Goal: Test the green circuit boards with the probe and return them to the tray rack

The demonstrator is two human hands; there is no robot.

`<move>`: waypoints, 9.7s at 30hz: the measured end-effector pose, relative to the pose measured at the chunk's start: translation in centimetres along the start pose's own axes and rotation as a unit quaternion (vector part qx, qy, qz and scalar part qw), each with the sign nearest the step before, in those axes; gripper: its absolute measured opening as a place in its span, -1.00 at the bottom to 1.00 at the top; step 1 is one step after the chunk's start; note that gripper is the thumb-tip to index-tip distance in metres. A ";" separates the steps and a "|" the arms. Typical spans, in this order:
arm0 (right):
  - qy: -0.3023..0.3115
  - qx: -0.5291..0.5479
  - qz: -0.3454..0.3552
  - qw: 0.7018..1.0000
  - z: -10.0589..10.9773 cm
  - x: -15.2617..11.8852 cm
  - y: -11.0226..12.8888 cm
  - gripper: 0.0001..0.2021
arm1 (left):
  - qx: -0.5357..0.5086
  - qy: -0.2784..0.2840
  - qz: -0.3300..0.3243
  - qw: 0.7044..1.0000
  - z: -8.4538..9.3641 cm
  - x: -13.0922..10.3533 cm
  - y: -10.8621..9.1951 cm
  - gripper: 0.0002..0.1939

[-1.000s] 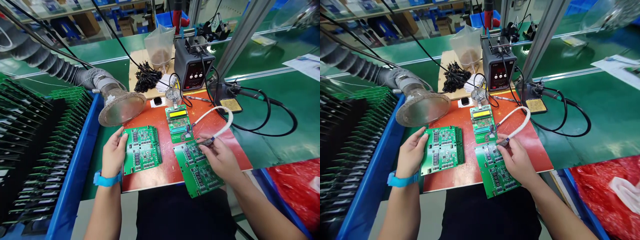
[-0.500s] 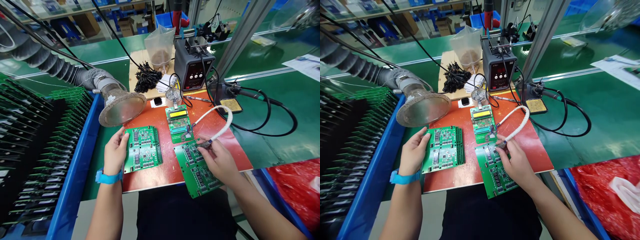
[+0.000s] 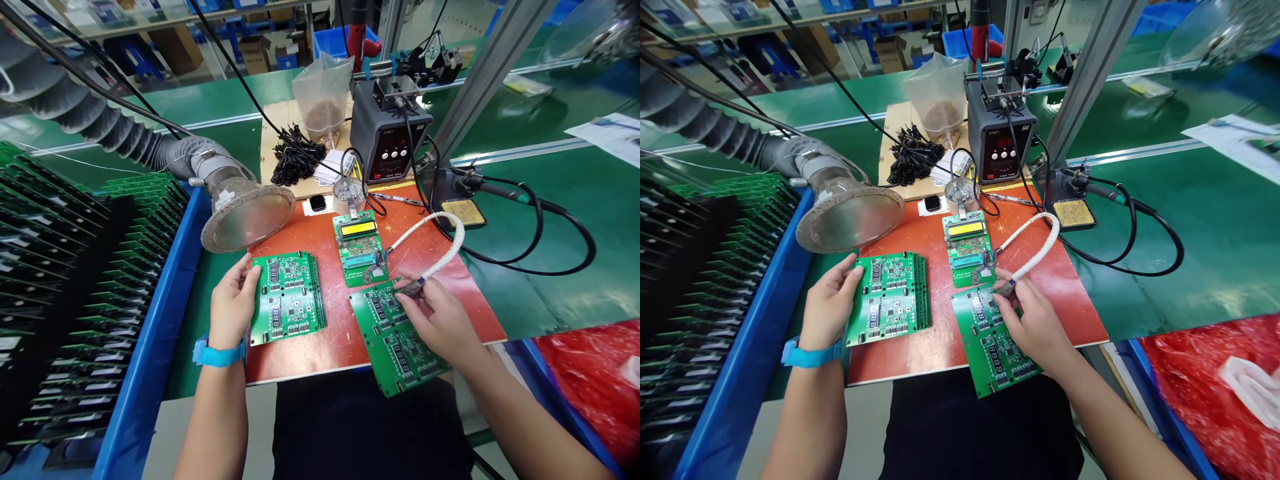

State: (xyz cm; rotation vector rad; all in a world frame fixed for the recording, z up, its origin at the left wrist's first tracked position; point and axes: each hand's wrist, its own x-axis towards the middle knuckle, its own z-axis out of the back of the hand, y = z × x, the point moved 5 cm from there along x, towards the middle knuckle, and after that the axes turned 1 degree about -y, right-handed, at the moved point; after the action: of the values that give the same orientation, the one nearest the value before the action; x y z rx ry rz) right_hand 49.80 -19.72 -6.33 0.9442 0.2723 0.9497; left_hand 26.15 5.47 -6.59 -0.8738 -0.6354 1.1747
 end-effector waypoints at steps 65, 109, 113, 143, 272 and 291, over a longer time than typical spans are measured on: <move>-0.004 0.010 0.004 1.000 -0.1 -0.1 -0.2 -0.79 | 0.001 0.211 -0.372 0.904 -10.1 -13.3 -7.2 -0.86; 0.045 0.041 -0.067 0.996 3.0 -6.2 1.0 -0.70 | 0.045 0.212 -0.341 0.915 -11.4 -13.3 -6.4 -0.83; 0.050 0.002 -0.035 0.998 3.0 -5.9 1.7 -0.72 | 0.048 0.212 -0.343 0.914 -11.4 -13.3 -6.4 -0.84; 0.040 -0.088 0.034 0.995 2.5 -5.5 1.5 -0.80 | 0.095 0.226 -0.318 0.916 -11.5 -13.9 -5.8 -0.80; 0.032 -0.034 0.036 0.998 -0.2 0.2 0.2 -0.86 | 0.037 0.140 -0.440 0.886 -4.8 -13.8 -9.3 -0.65; 0.001 0.033 -0.031 0.999 -0.3 0.2 -0.6 -0.84 | 0.033 0.205 -0.422 0.883 -11.5 -14.5 -5.0 -0.57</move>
State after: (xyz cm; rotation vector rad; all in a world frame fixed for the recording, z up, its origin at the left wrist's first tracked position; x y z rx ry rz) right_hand 50.02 -19.51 -6.93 0.9907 0.3351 0.8895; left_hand 33.93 -11.99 -8.24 -0.6417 -0.5293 0.2054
